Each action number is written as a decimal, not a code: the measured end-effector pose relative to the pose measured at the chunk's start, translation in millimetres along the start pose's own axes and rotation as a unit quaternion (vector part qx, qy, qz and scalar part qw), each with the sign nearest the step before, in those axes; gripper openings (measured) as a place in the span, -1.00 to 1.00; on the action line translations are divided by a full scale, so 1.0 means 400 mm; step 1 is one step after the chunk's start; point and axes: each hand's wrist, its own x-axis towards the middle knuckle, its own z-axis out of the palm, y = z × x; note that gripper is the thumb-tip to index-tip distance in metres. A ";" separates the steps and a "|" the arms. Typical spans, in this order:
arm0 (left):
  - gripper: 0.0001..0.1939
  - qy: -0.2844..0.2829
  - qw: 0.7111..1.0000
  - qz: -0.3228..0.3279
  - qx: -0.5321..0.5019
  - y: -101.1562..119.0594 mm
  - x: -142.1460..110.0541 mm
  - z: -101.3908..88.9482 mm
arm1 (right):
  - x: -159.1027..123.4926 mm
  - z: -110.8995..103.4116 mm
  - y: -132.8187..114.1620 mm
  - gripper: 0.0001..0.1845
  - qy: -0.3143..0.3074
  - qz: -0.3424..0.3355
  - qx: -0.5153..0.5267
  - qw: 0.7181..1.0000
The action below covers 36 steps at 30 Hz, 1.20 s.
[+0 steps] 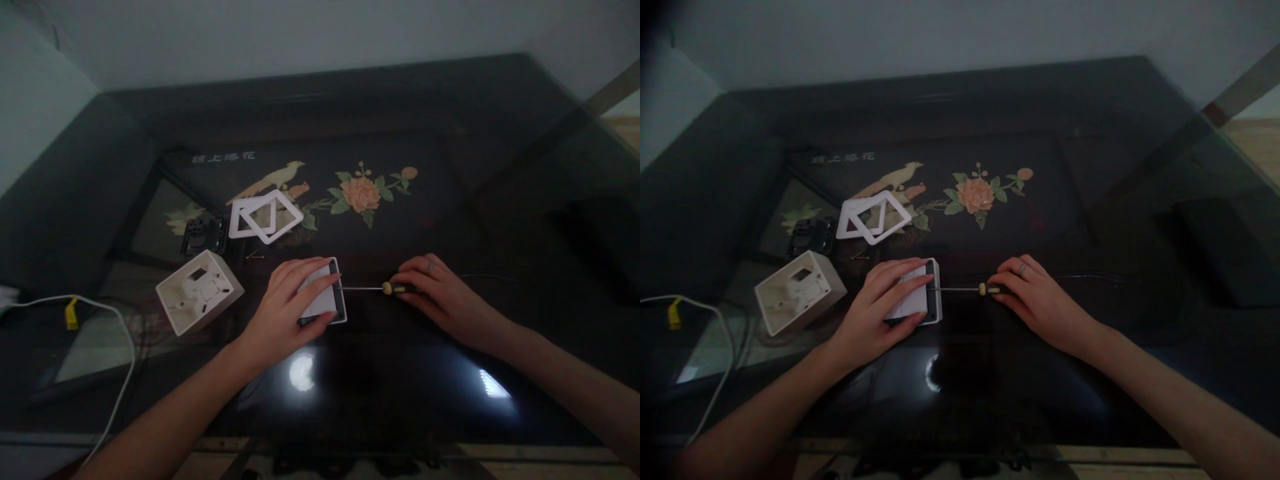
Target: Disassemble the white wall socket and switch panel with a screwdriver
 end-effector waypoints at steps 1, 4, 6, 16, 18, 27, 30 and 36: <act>-0.61 -0.001 1.000 0.001 0.000 -0.001 0.000 0.000 | 0.000 0.005 0.001 -0.80 0.002 0.008 -0.001 1.000; -0.61 -0.005 1.000 -0.001 -0.004 -0.003 -0.001 0.001 | -0.008 0.017 -0.003 -0.77 0.001 0.029 -0.014 0.999; -0.61 -0.004 1.000 -0.001 -0.006 -0.006 -0.002 0.001 | -0.015 0.020 -0.011 -0.75 -0.008 0.030 -0.024 0.999; -0.63 -0.002 1.000 -0.012 -0.013 -0.007 0.003 -0.005 | -0.024 0.005 -0.046 -0.77 0.058 -0.007 -0.141 0.988; -0.64 0.001 1.000 -0.012 -0.014 -0.006 0.004 -0.005 | -0.020 -0.009 -0.041 -0.77 0.088 -0.052 -0.208 0.973; -0.61 0.001 1.000 -0.016 -0.012 -0.007 0.002 -0.001 | -0.012 -0.028 -0.026 -0.76 0.110 -0.058 -0.171 0.977; -0.61 0.004 1.000 -0.019 -0.016 -0.007 0.002 -0.001 | -0.013 -0.023 -0.029 -0.76 0.104 -0.064 -0.186 0.975; -0.59 0.008 1.000 -0.019 -0.020 -0.006 0.003 -0.002 | -0.008 -0.031 -0.031 -0.76 0.097 -0.093 -0.254 0.958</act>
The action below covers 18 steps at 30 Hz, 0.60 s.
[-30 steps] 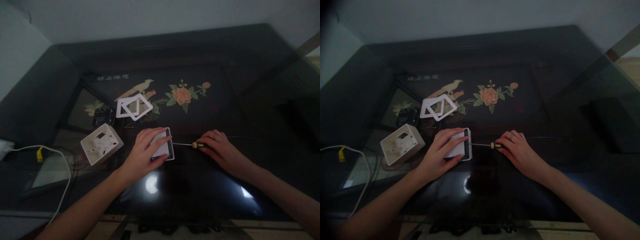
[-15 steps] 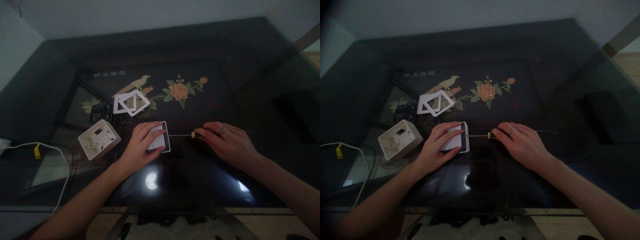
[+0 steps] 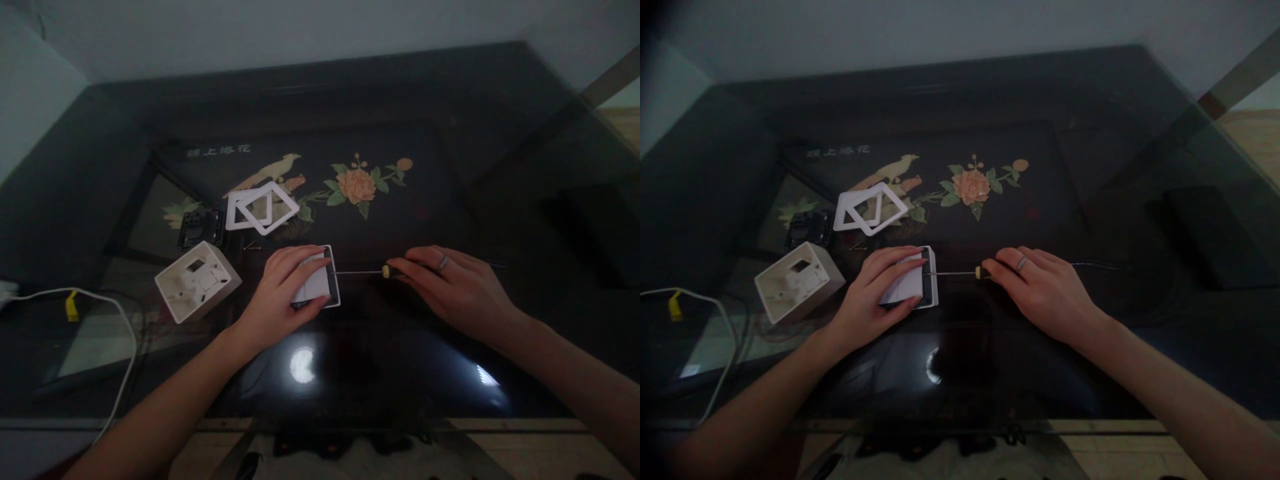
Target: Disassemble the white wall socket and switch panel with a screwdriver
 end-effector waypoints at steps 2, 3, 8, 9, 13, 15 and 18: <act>-0.58 0.000 1.000 0.002 0.001 0.000 0.000 0.000 | 0.009 -0.013 0.002 -0.74 0.005 -0.017 -0.017 1.000; -0.58 0.000 1.000 0.002 0.001 0.000 0.000 0.000 | 0.015 -0.022 0.002 -0.73 0.007 -0.024 -0.023 0.999; -0.57 0.002 1.000 -0.004 -0.005 0.000 0.000 0.000 | 0.052 -0.053 0.010 -0.71 0.045 -0.088 -0.073 0.992; -0.57 0.001 1.000 -0.006 -0.005 0.001 0.000 0.000 | 0.055 -0.051 0.014 -0.73 0.062 -0.107 -0.077 0.989; -0.58 -0.001 1.000 -0.008 0.003 0.002 0.001 0.000 | 0.041 -0.010 0.025 -0.79 0.076 -0.097 -0.024 0.992; -0.57 -0.002 1.000 -0.006 0.005 0.002 0.001 -0.001 | 0.026 0.016 0.024 -0.80 0.041 -0.044 0.050 0.997; -0.56 -0.006 1.000 -0.002 0.004 0.002 0.002 -0.002 | 0.007 0.045 0.013 -0.78 -0.023 0.034 0.164 0.986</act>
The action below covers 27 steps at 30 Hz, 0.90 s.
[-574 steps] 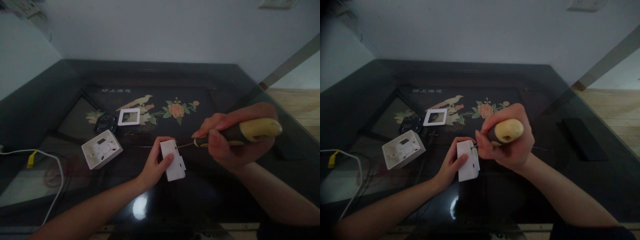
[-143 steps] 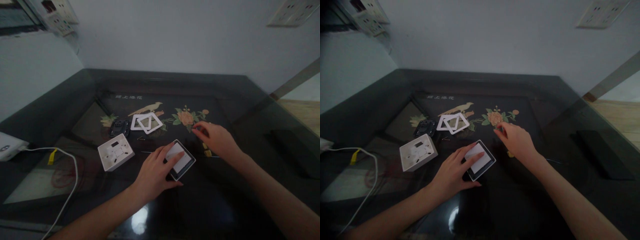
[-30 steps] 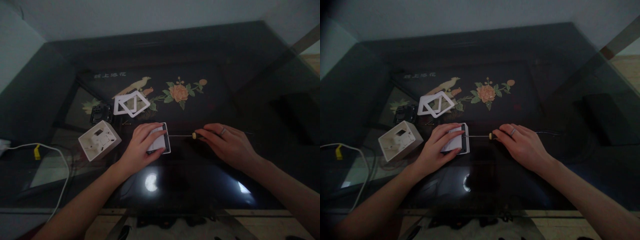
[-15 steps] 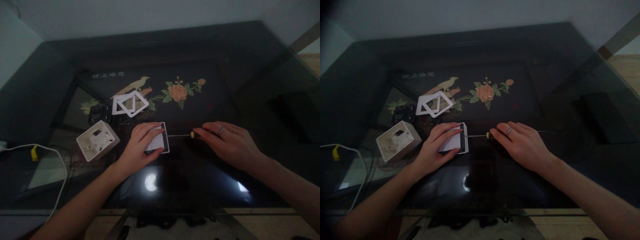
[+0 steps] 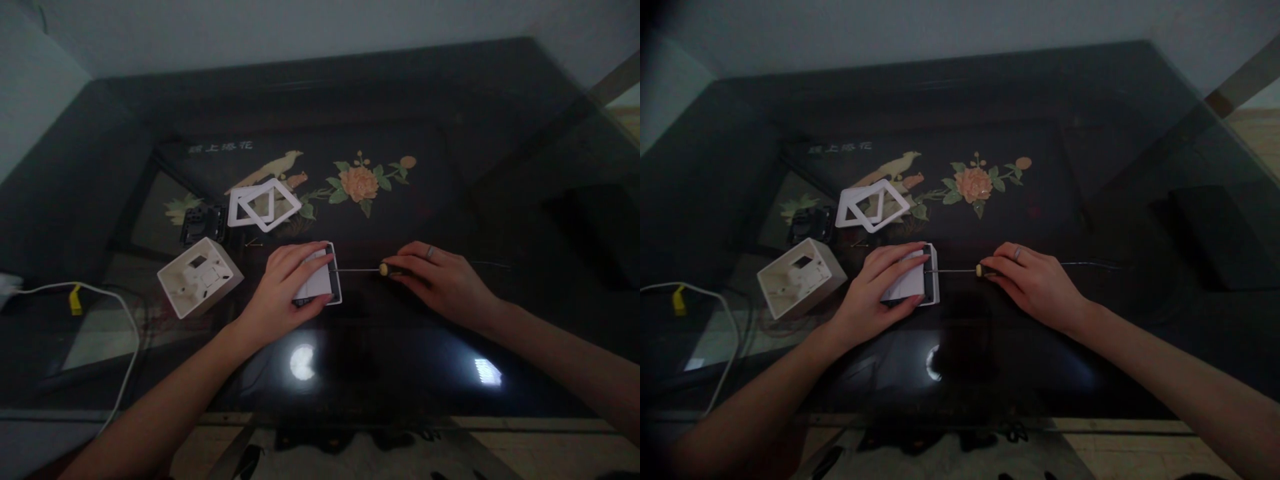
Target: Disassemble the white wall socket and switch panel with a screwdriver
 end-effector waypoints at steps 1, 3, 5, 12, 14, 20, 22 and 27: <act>-0.56 -0.002 1.000 0.002 -0.001 0.000 0.000 0.000 | -0.004 0.007 -0.002 -0.77 -0.014 0.017 0.027 0.999; -0.55 -0.004 1.000 0.004 -0.001 0.000 0.001 -0.001 | -0.009 0.015 -0.006 -0.74 -0.034 0.033 0.058 0.997; -0.55 -0.001 1.000 0.005 -0.002 -0.001 0.000 0.000 | -0.010 0.019 -0.007 -0.72 -0.043 0.039 0.070 0.996; -0.58 0.003 1.000 0.001 -0.003 -0.005 -0.002 0.002 | -0.004 0.030 -0.007 -0.71 -0.033 0.034 0.060 0.997; -0.59 0.000 1.000 0.003 0.002 -0.006 -0.003 0.003 | -0.009 0.038 -0.012 -0.74 -0.010 0.026 0.037 0.999; -0.60 -0.009 1.000 0.004 0.017 -0.007 -0.002 0.001 | -0.011 0.024 -0.028 -0.82 0.051 -0.023 -0.044 0.997; -0.59 -0.022 1.000 0.002 0.020 -0.006 -0.001 -0.001 | 0.003 -0.004 -0.027 -0.83 0.075 -0.075 -0.128 0.986; -0.59 -0.030 0.999 0.000 0.016 -0.005 0.002 -0.008 | 0.045 -0.060 -0.011 -0.83 0.111 -0.189 -0.261 0.940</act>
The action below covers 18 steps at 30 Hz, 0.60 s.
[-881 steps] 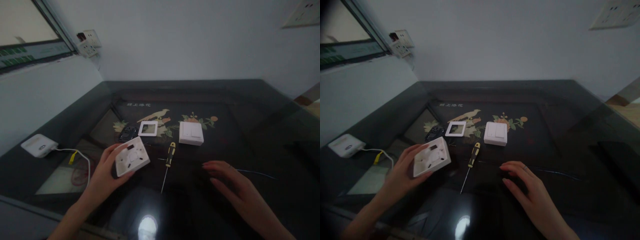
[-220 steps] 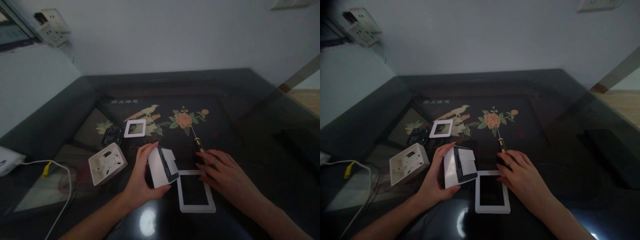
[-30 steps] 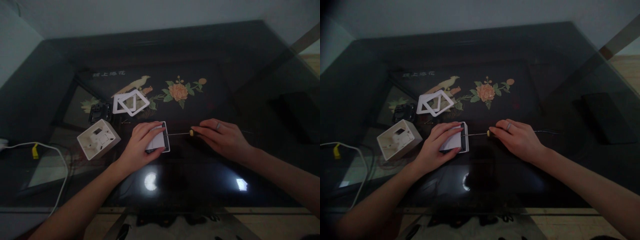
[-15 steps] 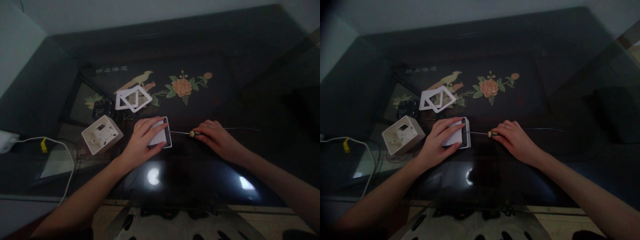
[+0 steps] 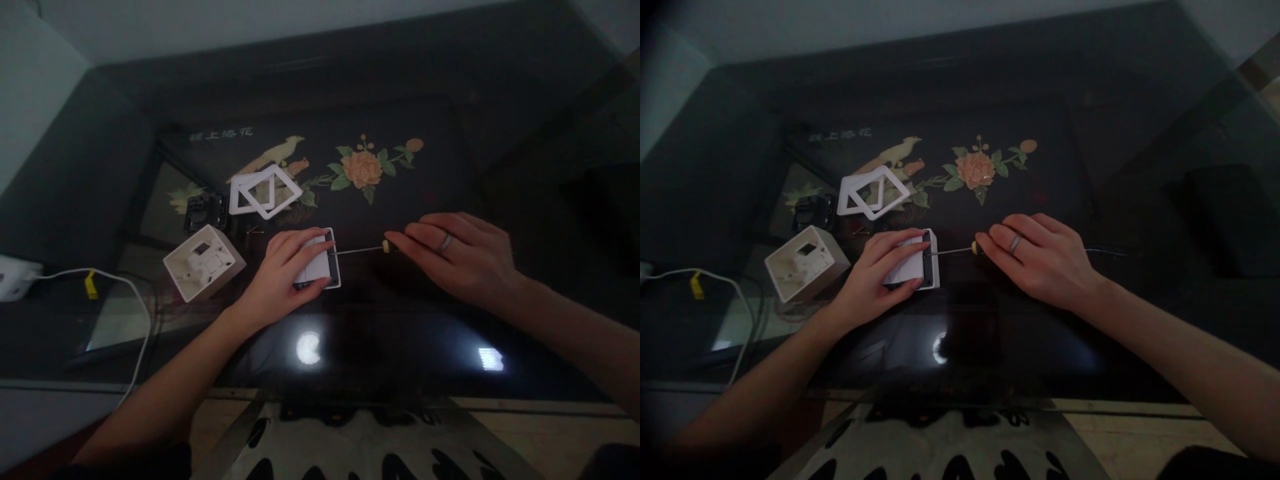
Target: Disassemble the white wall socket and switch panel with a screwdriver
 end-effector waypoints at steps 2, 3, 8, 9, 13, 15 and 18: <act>-0.59 -0.003 1.000 0.003 -0.001 -0.001 0.000 -0.001 | 0.000 0.010 0.007 -0.83 -0.008 0.006 0.029 1.000; -0.58 -0.005 1.000 0.004 -0.001 -0.002 0.001 -0.002 | -0.003 0.019 0.007 -0.83 -0.022 0.018 0.059 0.998; -0.52 -0.010 1.000 0.011 0.000 -0.005 0.000 -0.002 | -0.032 0.069 0.000 -0.71 -0.147 0.131 0.302 0.933; -0.51 -0.012 1.000 0.011 0.000 -0.005 0.000 -0.002 | -0.037 0.076 0.000 -0.69 -0.166 0.150 0.339 0.914; -0.50 -0.007 1.000 0.013 -0.006 -0.009 -0.003 -0.002 | -0.044 0.083 -0.008 -0.66 -0.196 0.186 0.383 0.883; -0.51 0.004 1.000 0.014 -0.008 -0.009 -0.002 -0.001 | -0.039 0.076 -0.022 -0.66 -0.205 0.202 0.390 0.875; -0.52 0.013 0.999 0.020 -0.023 -0.003 -0.002 0.003 | -0.021 0.055 -0.060 -0.68 -0.216 0.214 0.404 0.863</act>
